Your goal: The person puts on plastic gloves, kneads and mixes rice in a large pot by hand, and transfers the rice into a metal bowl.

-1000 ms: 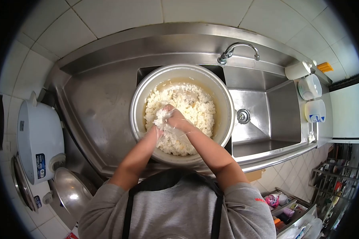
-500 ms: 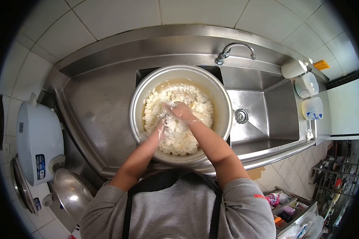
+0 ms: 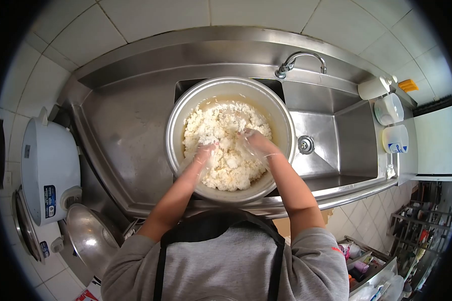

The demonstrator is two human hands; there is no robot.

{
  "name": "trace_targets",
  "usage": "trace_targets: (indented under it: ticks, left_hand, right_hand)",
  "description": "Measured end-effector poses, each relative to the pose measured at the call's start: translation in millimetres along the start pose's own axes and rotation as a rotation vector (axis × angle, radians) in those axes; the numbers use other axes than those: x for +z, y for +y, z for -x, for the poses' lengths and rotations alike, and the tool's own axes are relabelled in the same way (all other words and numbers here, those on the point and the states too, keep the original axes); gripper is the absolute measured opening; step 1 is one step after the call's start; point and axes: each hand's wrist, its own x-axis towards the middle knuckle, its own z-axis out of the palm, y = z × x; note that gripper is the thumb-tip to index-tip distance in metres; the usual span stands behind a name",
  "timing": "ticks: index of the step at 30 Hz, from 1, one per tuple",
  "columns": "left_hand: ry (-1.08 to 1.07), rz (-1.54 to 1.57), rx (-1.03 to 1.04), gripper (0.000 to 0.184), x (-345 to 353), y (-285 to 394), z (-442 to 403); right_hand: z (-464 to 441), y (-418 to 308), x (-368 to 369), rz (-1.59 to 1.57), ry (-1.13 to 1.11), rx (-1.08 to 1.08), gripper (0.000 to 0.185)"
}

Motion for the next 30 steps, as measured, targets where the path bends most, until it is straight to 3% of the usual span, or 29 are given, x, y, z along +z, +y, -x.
trace_targets:
  ticks: [4, 6, 7, 8, 10, 12, 13, 16, 17, 18, 20, 23, 25, 27, 30]
  left_hand:
    - [-0.273, -0.147, -0.16, 0.045, -2.5, 30.5, 31.2]
    - [-0.336, -0.079, -0.361, 0.061, -0.9, 63.8, 50.4]
    - [-0.312, 0.038, -0.518, 0.072, 2.0, 80.7, 59.4]
    - [-0.308, 0.128, -0.542, 0.078, 6.2, 100.3, 63.5]
    - [-0.305, 0.311, -0.598, 0.09, 15.1, 126.9, 72.9]
    - [-0.274, 0.426, -0.628, 0.096, 20.0, 132.9, 67.9]
    - [-0.252, 0.411, -0.641, 0.098, 18.8, 135.2, 67.0]
    - [-0.243, 0.286, -0.686, 0.099, 19.7, 133.9, 59.0]
    - [-0.26, 0.284, -0.671, 0.097, 17.6, 134.7, 60.3]
    - [-0.275, 0.281, -0.653, 0.096, 15.9, 136.1, 60.9]
    - [-0.286, 0.296, -0.637, 0.076, 14.0, 139.0, 61.0]
    - [-0.272, 0.373, -0.533, 0.059, 15.3, 146.0, 73.0]
    - [-0.175, 0.456, -0.483, 0.055, 21.6, 133.2, 72.2]
    - [0.006, 0.548, -0.488, 0.054, 32.2, 93.4, 59.0]
    - [0.053, 0.598, -0.574, 0.061, 32.6, 126.2, 70.1]
  right_hand:
    - [-27.5, 119.9, 5.7, 0.119, -0.136, -0.155, 0.029]
    - [-17.8, 116.8, 14.5, -0.123, -0.214, 0.03, 0.033]
    - [3.6, 72.7, 18.8, -0.428, -0.217, 0.283, 0.036]
    - [16.1, 45.5, 20.4, -0.727, -0.211, 0.532, 0.04]
    - [-4.2, 100.9, 42.0, -0.115, -0.298, 0.029, 0.066]
    - [4.4, 27.4, 53.5, -0.409, -0.222, 0.62, 0.079]
    - [26.0, -13.7, 49.6, -0.439, -0.217, 0.583, 0.084]
    - [5.3, 16.3, 63.1, -0.404, -0.345, 0.319, 0.073]
    - [10.5, 8.9, 63.9, -0.473, -0.21, 0.339, 0.053]
    - [7.5, 11.6, 66.1, -0.509, -0.141, 0.298, 0.048]
    - [-4.4, 20.8, 72.1, -0.578, -0.007, 0.209, 0.039]
    - [-13.1, 30.1, 67.7, -0.43, 0.009, 0.09, 0.051]
    - [-11.8, 27.9, 67.0, -0.149, 0.01, -0.055, 0.05]
    - [-5.9, 8.8, 66.3, 0.182, -0.01, -0.114, 0.047]
    - [3.7, -19.0, 65.2, 0.623, -0.062, -0.101, 0.044]
